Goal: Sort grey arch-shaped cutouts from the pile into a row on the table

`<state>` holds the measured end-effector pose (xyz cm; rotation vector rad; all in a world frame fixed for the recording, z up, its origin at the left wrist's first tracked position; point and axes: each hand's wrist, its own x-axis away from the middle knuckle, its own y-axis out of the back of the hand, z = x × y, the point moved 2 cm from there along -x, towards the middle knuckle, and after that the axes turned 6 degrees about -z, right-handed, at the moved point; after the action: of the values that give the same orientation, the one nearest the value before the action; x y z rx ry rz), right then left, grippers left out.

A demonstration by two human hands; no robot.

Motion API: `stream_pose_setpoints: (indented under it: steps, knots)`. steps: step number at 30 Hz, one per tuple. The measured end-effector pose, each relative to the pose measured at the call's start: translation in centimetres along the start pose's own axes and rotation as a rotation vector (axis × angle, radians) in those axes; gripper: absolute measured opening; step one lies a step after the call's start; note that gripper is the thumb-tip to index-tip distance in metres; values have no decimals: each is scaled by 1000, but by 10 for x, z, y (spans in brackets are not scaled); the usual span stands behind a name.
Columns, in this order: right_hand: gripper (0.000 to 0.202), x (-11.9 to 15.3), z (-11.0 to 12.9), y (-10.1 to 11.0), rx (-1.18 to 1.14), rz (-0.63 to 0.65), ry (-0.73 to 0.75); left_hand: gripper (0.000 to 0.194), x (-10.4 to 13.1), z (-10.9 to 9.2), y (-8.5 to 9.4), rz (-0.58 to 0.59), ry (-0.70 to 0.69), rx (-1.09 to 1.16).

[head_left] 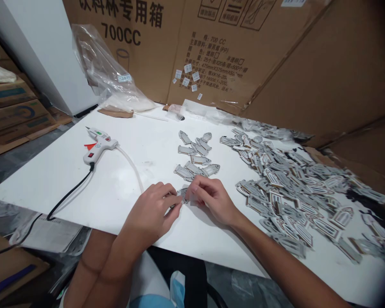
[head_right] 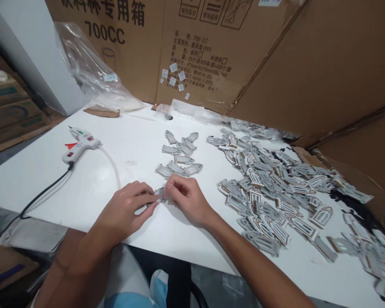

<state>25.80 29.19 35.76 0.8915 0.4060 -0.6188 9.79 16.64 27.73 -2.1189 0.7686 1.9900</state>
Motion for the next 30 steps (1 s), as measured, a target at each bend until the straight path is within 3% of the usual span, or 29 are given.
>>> stream_pose_setpoints:
  steps: [7,17,24,30]
  knots:
    - [34,2,7,0,210,1,97,7,1,4,5,33,-31,48]
    - [28,4,15,-1,292,22,300,17,1,3,-2,127,-51,-42]
    - [25,-1,12,2,467,-128,319,17,-3,0,-5,-30,-23,-226]
    - [22,-8,1,12,690,-286,232,21,0,4,11,-33,47,-153]
